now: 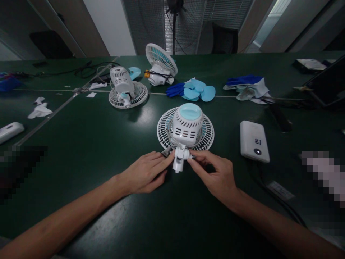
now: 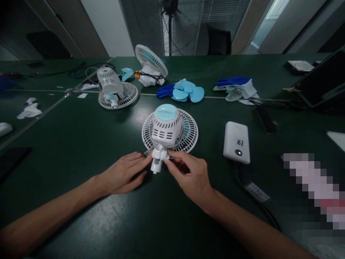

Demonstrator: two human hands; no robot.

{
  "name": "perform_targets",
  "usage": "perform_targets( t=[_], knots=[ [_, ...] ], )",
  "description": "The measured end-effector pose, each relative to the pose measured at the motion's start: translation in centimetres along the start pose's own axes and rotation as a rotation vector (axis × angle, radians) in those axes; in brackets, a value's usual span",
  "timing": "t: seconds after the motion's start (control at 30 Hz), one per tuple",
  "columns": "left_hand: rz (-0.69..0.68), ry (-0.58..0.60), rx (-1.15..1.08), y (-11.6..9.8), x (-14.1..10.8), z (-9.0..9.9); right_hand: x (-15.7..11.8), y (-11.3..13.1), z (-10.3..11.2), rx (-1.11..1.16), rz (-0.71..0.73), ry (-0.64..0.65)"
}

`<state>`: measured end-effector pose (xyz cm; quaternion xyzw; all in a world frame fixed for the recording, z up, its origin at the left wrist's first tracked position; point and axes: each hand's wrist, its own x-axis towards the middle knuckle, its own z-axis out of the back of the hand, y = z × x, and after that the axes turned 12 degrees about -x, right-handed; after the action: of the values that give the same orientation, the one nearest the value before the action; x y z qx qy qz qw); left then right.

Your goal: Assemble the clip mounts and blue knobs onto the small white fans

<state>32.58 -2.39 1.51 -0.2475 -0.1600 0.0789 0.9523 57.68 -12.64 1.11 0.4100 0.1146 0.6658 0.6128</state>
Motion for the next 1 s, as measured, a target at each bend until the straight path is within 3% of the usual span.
perform_targets(
  t=[0.3, 0.6, 0.8, 0.9, 1.0],
  knots=[
    [0.046, 0.067, -0.006, 0.0, 0.1, 0.1, 0.5, 0.3, 0.2, 0.089, -0.115, 0.068],
    [0.051, 0.064, 0.018, 0.1, 0.0, -0.2, 0.9, -0.1, 0.2, 0.153, -0.204, 0.134],
    [0.051, 0.076, 0.042, -0.1, 0.1, 0.0, 1.3, -0.3, 0.1, 0.295, -0.337, 0.216],
    [0.046, 0.080, 0.038, -0.2, 0.3, 0.2, 1.1, -0.3, 0.0, 0.299, -0.363, 0.194],
    [0.043, 0.077, 0.032, -0.3, 0.3, 0.3, 0.8, -0.3, -0.2, 0.296, -0.355, 0.089]
  ],
)
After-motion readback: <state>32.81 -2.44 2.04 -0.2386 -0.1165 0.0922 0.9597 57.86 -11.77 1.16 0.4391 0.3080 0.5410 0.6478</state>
